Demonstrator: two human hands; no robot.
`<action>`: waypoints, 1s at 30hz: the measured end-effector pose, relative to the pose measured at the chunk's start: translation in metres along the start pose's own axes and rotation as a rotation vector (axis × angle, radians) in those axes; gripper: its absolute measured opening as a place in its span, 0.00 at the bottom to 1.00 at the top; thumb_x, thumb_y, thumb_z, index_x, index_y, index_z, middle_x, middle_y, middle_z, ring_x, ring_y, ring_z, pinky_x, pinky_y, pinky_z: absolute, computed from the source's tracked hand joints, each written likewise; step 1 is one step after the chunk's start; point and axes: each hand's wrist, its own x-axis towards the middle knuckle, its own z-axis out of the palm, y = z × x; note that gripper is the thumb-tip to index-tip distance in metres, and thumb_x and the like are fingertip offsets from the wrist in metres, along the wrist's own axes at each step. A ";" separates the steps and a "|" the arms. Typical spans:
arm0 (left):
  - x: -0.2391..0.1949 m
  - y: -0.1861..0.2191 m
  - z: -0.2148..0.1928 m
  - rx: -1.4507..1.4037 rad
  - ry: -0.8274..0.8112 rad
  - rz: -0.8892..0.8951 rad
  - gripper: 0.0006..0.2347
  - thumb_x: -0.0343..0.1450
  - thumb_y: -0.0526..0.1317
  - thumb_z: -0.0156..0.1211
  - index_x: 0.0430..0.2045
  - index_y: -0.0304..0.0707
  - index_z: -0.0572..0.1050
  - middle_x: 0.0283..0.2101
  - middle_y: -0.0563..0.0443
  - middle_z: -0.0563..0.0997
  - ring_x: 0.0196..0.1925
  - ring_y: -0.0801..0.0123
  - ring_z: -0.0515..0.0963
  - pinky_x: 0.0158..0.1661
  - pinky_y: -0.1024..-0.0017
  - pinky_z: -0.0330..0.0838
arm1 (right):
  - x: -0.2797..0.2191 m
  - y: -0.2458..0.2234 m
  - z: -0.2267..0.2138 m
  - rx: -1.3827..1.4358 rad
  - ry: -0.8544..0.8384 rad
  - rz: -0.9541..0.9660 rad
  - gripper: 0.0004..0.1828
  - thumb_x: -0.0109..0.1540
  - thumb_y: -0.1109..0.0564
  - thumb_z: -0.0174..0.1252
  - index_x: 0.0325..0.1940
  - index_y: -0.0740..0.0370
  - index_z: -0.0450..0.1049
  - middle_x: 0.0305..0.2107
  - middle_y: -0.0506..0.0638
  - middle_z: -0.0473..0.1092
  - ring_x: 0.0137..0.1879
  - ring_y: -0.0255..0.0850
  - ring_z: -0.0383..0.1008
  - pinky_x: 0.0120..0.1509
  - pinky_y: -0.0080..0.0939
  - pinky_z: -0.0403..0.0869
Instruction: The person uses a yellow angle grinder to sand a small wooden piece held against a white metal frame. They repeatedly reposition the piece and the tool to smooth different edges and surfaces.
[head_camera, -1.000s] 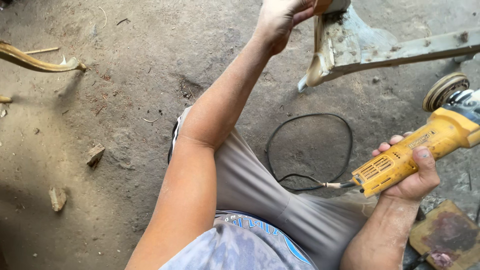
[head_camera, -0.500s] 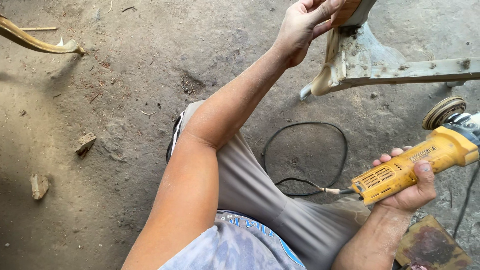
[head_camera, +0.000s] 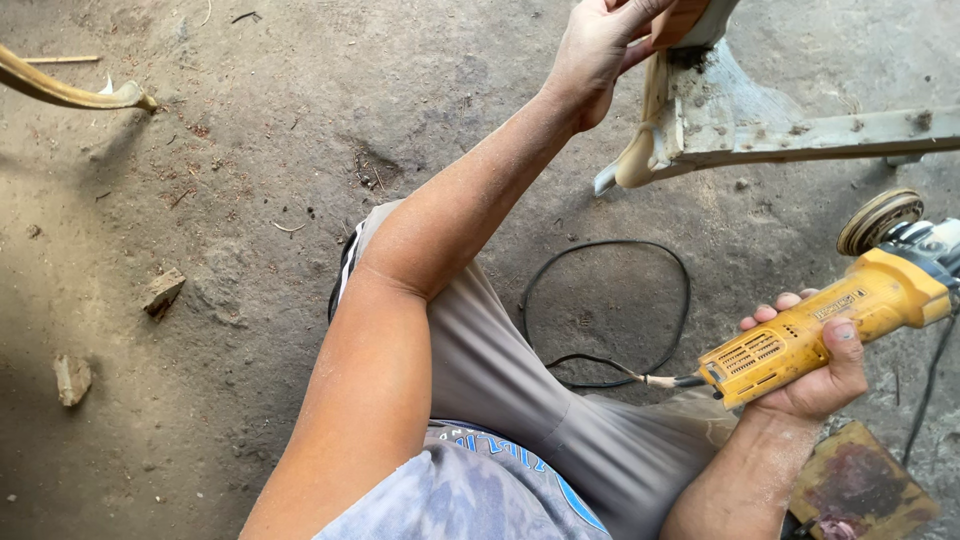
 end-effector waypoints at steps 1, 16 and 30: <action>-0.001 0.000 0.001 0.004 0.006 -0.002 0.23 0.73 0.52 0.65 0.55 0.35 0.72 0.56 0.42 0.78 0.65 0.60 0.76 0.67 0.50 0.73 | -0.003 0.002 -0.001 -0.001 0.001 -0.002 0.26 0.64 0.50 0.62 0.57 0.70 0.65 0.41 0.58 0.69 0.46 0.49 0.76 0.54 0.49 0.79; -0.018 0.043 -0.015 -0.173 -0.001 -0.084 0.24 0.72 0.45 0.70 0.56 0.30 0.69 0.55 0.42 0.78 0.61 0.59 0.77 0.65 0.57 0.72 | -0.009 0.011 0.007 0.111 0.037 0.048 0.27 0.63 0.52 0.60 0.61 0.68 0.64 0.44 0.60 0.70 0.48 0.52 0.75 0.56 0.56 0.78; -0.018 0.057 -0.024 -0.179 0.097 -0.134 0.19 0.72 0.43 0.68 0.52 0.34 0.70 0.51 0.45 0.80 0.56 0.61 0.81 0.57 0.62 0.78 | -0.014 0.006 0.033 0.066 0.072 0.018 0.28 0.61 0.54 0.61 0.62 0.70 0.64 0.42 0.60 0.72 0.44 0.48 0.78 0.52 0.53 0.81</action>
